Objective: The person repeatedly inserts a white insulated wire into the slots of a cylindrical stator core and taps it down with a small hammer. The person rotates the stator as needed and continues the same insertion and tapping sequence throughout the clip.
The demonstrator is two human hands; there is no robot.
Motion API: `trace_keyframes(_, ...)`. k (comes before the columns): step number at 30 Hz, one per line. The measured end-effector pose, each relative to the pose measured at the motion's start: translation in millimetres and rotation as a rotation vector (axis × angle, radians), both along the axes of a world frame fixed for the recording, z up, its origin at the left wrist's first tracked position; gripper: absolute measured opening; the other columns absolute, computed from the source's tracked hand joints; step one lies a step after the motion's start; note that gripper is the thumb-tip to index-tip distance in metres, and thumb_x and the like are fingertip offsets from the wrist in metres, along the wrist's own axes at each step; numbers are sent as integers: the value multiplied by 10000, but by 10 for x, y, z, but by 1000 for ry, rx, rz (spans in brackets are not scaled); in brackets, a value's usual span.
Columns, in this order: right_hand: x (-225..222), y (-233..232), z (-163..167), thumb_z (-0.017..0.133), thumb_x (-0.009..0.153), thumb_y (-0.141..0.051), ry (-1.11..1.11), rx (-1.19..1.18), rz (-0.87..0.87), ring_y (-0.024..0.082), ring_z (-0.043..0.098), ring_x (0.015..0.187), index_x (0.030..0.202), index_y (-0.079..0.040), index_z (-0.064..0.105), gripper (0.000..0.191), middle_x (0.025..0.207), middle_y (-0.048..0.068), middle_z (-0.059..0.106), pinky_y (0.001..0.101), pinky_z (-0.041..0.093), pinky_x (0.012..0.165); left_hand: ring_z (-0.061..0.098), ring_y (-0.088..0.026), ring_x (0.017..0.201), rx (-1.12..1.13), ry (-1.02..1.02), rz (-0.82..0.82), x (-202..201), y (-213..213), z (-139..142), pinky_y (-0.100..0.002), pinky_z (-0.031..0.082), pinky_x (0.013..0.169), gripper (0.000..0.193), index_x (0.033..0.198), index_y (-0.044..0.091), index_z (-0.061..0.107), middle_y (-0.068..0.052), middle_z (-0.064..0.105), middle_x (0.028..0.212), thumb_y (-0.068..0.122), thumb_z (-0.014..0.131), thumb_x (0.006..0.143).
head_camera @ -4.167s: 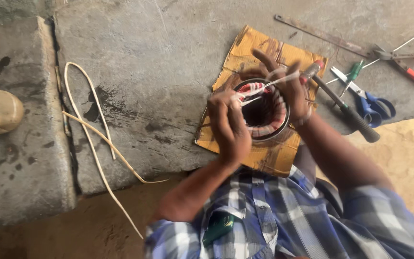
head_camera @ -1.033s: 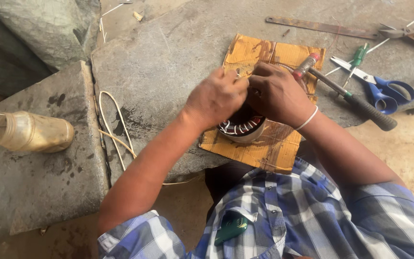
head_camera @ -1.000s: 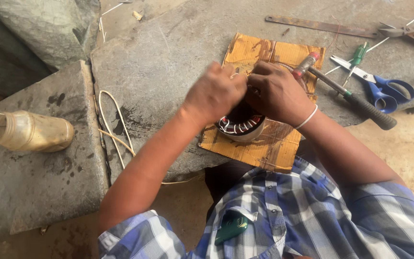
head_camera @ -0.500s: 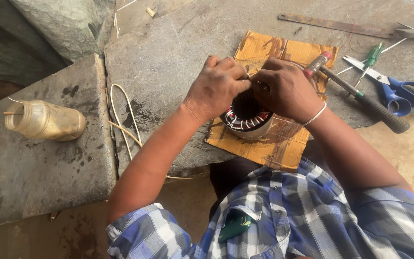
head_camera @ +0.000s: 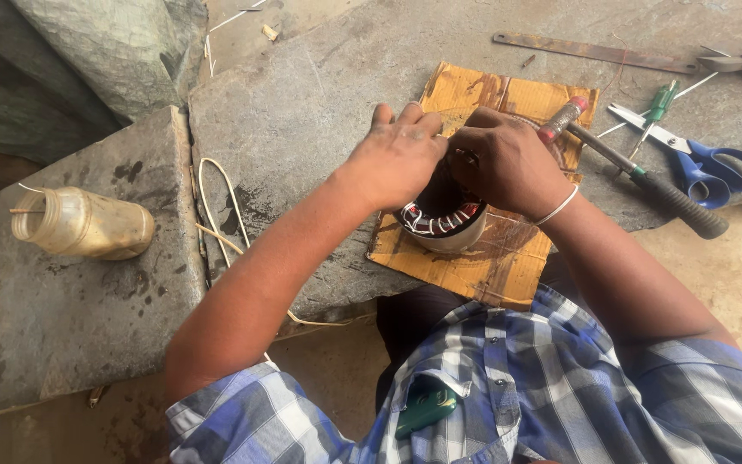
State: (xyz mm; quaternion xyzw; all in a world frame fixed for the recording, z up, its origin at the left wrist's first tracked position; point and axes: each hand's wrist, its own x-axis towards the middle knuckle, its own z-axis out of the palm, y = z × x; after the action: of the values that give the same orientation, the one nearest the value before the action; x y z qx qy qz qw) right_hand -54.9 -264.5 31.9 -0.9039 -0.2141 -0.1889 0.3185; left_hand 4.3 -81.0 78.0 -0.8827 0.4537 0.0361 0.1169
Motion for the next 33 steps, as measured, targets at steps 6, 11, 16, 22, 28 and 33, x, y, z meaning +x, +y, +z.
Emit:
trace_keyframes(6,25,6,-13,740,829,-127,-26,33,21,353,678,817,924,-65,753,114,895,140,671,447,556,761,567,-238,1204,305,-62,14,4,-161,167,-545,380,1065,194,1075,142,759,-49,658,1191,196,593,990)
trace_keyframes(11,38,16,-19,742,849,-152,-1,35,-9,339,684,810,920,-79,760,104,891,128,674,445,555,756,524,-263,1207,227,88,-34,-214,-116,348,-481,435,966,342,1009,90,756,-75,620,1198,357,743,795)
trace_keyframes(16,7,15,-28,752,848,-179,17,46,-26,344,680,808,958,-96,772,139,900,121,672,452,549,737,554,-272,1148,-22,-19,-101,-618,102,536,-456,451,888,204,948,145,769,-75,637,1153,226,707,771)
trace_keyframes(22,-41,37,-61,728,854,-149,49,12,-59,332,686,821,938,-77,749,113,932,115,675,442,560,755,640,-227,995,-293,-330,-281,-536,253,352,-383,486,871,91,905,160,736,-32,681,993,103,676,868)
trace_keyframes(28,-1,39,-109,746,867,-169,57,5,-54,342,684,821,910,-49,715,131,929,121,678,454,554,755,646,-175,882,-206,-440,-360,-237,166,-8,-352,498,821,165,687,167,696,12,655,875,124,680,845)
trace_keyframes(33,2,-4,-107,757,871,-164,44,34,-25,344,685,830,906,-48,712,129,911,127,665,457,557,758,621,-165,890,-214,-431,-403,-128,209,-123,-344,482,846,191,680,161,689,26,632,901,112,679,865)
